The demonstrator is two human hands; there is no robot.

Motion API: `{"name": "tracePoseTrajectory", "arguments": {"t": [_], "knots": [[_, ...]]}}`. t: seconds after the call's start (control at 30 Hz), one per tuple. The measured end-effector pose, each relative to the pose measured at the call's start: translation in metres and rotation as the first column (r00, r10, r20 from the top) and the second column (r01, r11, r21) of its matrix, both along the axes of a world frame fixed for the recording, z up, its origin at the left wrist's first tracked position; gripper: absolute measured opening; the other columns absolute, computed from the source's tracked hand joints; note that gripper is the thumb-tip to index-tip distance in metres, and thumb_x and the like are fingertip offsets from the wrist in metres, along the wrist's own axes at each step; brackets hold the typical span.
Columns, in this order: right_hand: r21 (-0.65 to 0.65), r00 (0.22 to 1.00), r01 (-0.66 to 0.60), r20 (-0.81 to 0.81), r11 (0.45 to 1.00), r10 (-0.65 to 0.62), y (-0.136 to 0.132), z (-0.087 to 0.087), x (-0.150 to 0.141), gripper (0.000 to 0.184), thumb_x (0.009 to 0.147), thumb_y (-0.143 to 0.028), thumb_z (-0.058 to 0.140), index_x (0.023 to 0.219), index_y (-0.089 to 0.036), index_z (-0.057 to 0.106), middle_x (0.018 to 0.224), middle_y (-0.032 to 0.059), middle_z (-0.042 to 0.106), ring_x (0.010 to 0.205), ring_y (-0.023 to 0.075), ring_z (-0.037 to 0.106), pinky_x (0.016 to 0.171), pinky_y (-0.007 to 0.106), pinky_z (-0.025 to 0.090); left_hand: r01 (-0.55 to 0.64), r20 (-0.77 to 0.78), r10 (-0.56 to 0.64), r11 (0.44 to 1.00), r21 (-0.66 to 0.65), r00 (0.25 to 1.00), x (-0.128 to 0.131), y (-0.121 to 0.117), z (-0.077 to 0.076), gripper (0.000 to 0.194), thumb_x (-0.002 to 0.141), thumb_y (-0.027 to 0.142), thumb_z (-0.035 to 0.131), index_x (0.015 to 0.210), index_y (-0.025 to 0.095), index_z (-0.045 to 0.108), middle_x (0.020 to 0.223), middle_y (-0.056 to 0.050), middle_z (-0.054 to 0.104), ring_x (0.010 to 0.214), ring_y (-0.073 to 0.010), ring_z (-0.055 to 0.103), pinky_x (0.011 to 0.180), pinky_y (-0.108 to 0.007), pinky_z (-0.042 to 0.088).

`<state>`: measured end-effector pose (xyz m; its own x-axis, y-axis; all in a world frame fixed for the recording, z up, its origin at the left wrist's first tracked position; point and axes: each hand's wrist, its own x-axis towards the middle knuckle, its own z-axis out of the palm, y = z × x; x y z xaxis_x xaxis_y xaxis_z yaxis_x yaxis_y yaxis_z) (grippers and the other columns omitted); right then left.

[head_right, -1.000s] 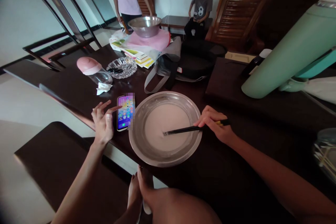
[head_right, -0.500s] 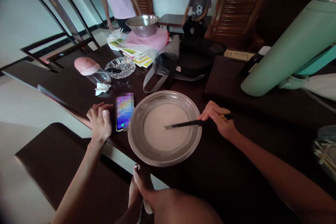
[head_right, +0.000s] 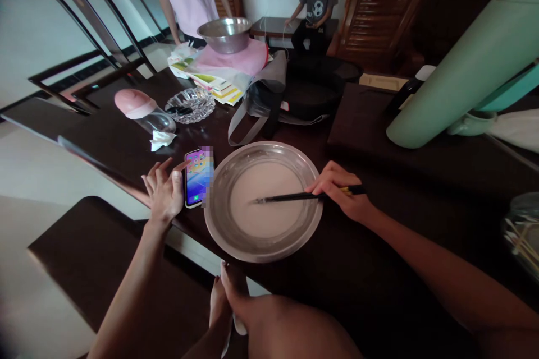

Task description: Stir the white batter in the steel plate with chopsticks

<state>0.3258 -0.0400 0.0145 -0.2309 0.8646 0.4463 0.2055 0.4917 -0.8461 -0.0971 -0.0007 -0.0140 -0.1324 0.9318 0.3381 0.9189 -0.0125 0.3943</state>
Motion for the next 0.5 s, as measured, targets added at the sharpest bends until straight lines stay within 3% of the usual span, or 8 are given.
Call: {"name": "tracePoseTrajectory", "arguments": {"t": [0.1,0.2,0.27,0.4,0.5], "knots": [[-0.005,0.994,0.087,-0.063,0.996,-0.087,0.0006,0.0004,0.0006,0.035,0.098,-0.037,0.054,0.070,-0.029,0.073,0.072,0.0024,0.075,0.072,0.0221,0.062,0.068,0.042,0.049,-0.002,0.021,0.000,0.997,0.080,1.000,0.0000,-0.0020,-0.0015,0.061,0.102,0.048,0.018,0.134,0.019,0.061,0.149,-0.018,0.046,0.148,-0.0366,0.027,0.121,-0.066,0.007],[-0.007,0.999,0.009,-0.044,1.000,-0.009,0.0008,0.0001,0.0002,0.036,0.098,-0.036,0.053,0.069,-0.028,0.073,0.071,0.0023,0.075,0.070,0.0218,0.061,0.067,0.041,0.049,-0.007,0.034,0.003,0.992,0.125,0.999,-0.0008,-0.0034,-0.0039,0.061,0.102,0.048,0.016,0.129,0.018,0.062,0.144,-0.018,0.051,0.147,-0.0344,0.030,0.122,-0.062,0.010],[0.004,1.000,-0.015,0.009,1.000,0.015,0.0011,-0.0005,0.0001,0.031,0.097,-0.035,0.056,0.073,-0.029,0.075,0.077,0.0024,0.077,0.074,0.0226,0.063,0.069,0.041,0.049,-0.014,0.038,0.009,0.991,0.130,0.999,-0.0013,-0.0034,-0.0051,0.061,0.102,0.048,0.016,0.128,0.019,0.063,0.144,-0.018,0.052,0.146,-0.0333,0.031,0.123,-0.060,0.010],[0.023,0.996,0.085,-0.043,0.996,-0.084,0.0017,-0.0013,0.0022,0.032,0.098,-0.032,0.055,0.073,-0.030,0.074,0.076,0.0013,0.077,0.074,0.0224,0.064,0.069,0.041,0.049,-0.023,0.034,0.019,0.994,0.108,0.999,-0.0012,-0.0021,-0.0056,0.061,0.102,0.047,0.017,0.131,0.020,0.062,0.145,-0.017,0.050,0.147,-0.0334,0.030,0.123,-0.059,0.009],[0.007,0.999,-0.003,-0.038,1.000,0.003,0.0004,-0.0010,0.0019,0.035,0.099,-0.032,0.052,0.071,-0.030,0.073,0.075,0.0012,0.077,0.071,0.0220,0.062,0.067,0.041,0.049,-0.028,0.023,0.027,0.997,0.078,0.999,-0.0001,-0.0017,-0.0051,0.060,0.102,0.046,0.017,0.132,0.020,0.062,0.146,-0.017,0.049,0.147,-0.0332,0.029,0.123,-0.059,0.008]]}}
